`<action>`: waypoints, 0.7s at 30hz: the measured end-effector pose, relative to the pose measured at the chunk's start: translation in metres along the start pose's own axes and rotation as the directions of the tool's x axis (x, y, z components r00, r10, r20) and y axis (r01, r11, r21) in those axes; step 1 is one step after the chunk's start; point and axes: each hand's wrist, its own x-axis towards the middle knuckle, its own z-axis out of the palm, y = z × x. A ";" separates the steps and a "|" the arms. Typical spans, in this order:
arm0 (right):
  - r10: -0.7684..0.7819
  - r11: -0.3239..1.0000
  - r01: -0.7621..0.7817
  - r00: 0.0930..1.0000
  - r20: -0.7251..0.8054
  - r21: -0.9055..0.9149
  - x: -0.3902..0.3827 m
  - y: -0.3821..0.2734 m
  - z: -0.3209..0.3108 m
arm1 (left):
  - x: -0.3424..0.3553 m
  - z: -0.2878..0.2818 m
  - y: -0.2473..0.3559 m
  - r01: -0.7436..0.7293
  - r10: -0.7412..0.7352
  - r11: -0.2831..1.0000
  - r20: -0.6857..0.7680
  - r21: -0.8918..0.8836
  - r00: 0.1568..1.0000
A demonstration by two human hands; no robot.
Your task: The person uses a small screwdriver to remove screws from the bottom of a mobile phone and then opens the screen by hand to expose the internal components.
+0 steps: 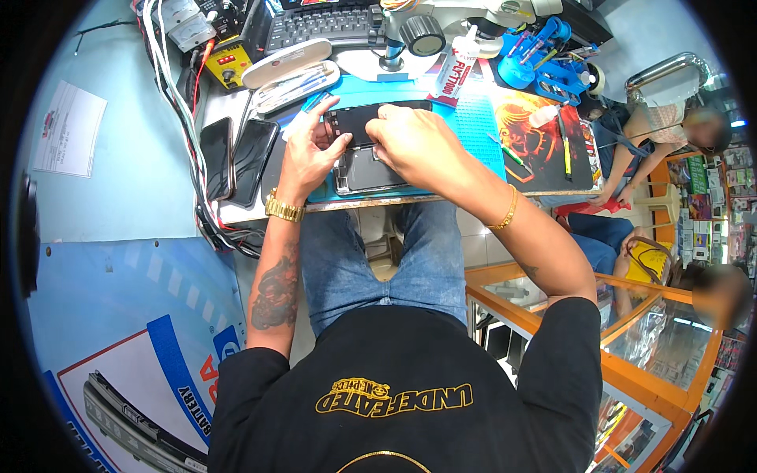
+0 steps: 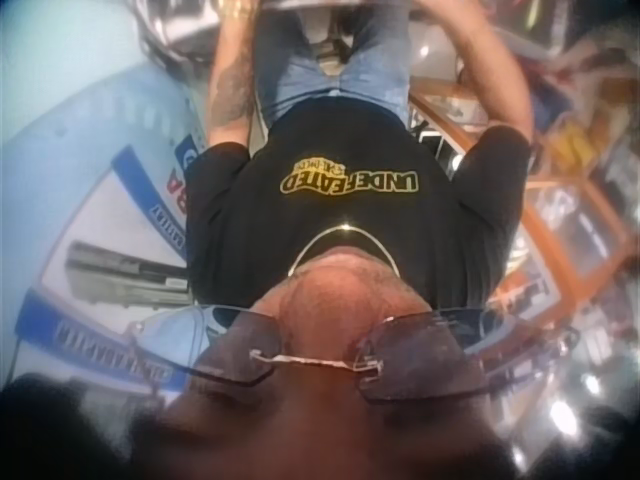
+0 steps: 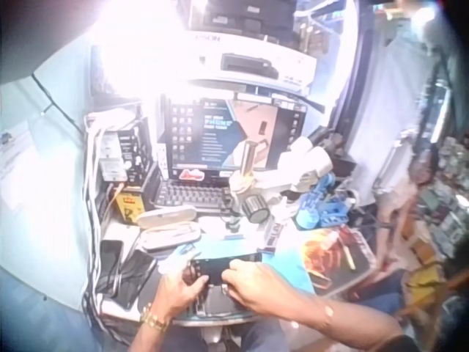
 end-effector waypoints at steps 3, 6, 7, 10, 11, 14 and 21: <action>0.005 1.000 -0.005 1.000 0.007 -0.007 -0.001 0.001 0.000 | 0.000 0.002 -0.002 0.008 -0.007 1.000 0.019 -0.024 1.000; 0.010 1.000 -0.010 1.000 0.010 -0.001 -0.002 0.002 -0.001 | 0.001 0.002 0.001 0.005 -0.006 1.000 0.015 0.015 1.000; 0.015 1.000 -0.015 1.000 0.010 0.002 -0.003 0.002 -0.001 | 0.000 0.001 0.002 0.009 -0.010 1.000 0.020 0.030 1.000; 0.039 0.999 -0.039 0.999 0.019 0.017 -0.002 -0.001 -0.003 | -0.002 -0.002 0.002 0.009 -0.010 0.999 0.020 0.047 1.000; 0.046 0.999 -0.046 0.999 0.024 0.025 -0.001 -0.002 -0.004 | -0.002 -0.001 0.000 0.003 -0.003 0.999 0.014 0.036 1.000; 0.061 0.998 -0.061 0.998 0.011 0.015 -0.002 -0.001 -0.002 | -0.002 0.002 -0.004 -0.002 0.003 0.999 -0.028 0.034 1.000; 0.038 0.998 -0.038 0.999 0.004 0.039 -0.006 -0.003 -0.001 | -0.003 0.001 0.003 0.016 -0.015 1.000 -0.033 0.023 0.999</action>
